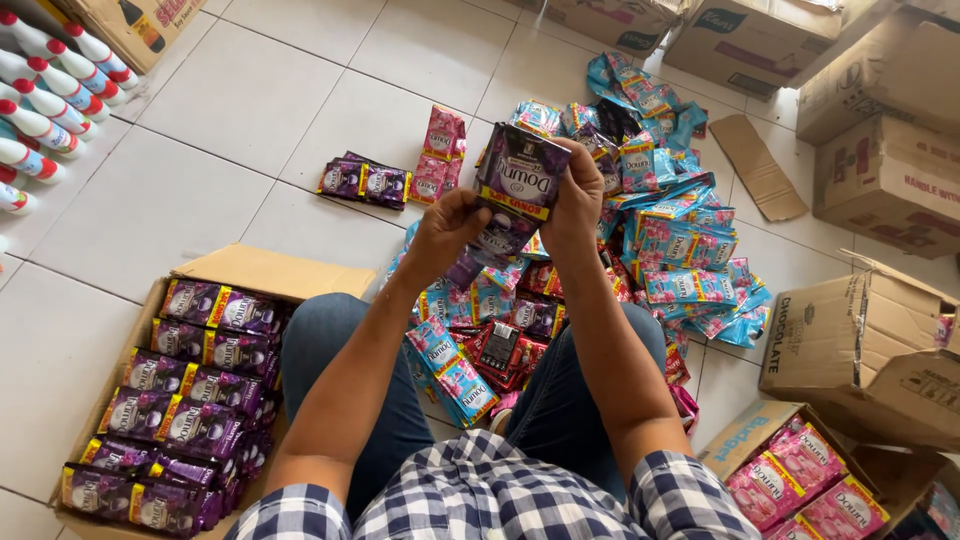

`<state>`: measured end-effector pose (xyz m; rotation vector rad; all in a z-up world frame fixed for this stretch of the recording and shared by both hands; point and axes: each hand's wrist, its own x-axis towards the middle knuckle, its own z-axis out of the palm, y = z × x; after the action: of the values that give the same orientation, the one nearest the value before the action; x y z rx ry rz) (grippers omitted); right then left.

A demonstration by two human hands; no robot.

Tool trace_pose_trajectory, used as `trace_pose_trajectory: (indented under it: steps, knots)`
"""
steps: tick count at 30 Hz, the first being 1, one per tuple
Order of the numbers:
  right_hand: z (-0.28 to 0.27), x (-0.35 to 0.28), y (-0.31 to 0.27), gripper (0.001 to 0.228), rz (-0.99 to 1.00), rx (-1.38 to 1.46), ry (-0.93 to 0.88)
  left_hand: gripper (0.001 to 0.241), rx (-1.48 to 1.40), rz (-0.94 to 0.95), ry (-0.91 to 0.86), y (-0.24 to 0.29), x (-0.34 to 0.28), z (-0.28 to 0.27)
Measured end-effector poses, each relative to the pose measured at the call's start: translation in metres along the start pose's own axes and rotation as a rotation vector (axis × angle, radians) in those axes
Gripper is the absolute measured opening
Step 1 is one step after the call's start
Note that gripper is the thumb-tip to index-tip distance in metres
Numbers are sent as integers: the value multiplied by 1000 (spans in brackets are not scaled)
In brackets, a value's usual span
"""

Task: The person sorts and organizes small product sachets from a pile on the floor into a cardboard box.

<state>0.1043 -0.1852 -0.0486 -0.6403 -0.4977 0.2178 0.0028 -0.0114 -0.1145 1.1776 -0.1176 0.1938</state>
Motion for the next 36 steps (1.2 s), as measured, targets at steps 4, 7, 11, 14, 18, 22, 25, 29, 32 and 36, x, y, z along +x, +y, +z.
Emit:
trace_pose_trajectory:
  steps: [4,7,11,14,18,22,25,29,32,36]
  knots:
    - [-1,4,1,20,-10,-23,27,13,-41,95,1,15,-4,16]
    - [-1,4,4,19,-4,-13,59,13,30,91,72,20,-5,20]
    - [-4,3,7,18,-13,-31,77,26,5,22,32,39,-8,27]
    - [-24,6,16,17,-43,-119,48,26,75,-104,-60,48,-15,28]
    - [-40,8,26,17,-71,-418,-23,25,106,64,-60,91,-15,38]
    - [-45,-6,47,21,-37,-578,-142,26,540,195,194,130,13,49]
    - [-75,-13,73,3,-21,-645,-220,27,723,589,277,157,30,60]
    - [-32,-16,60,15,116,-589,-344,27,455,550,156,190,32,75]
    - [-29,-20,58,26,289,-546,-400,27,206,401,102,209,34,78]
    - [-48,-29,80,26,348,-824,-524,21,236,593,181,229,37,70]
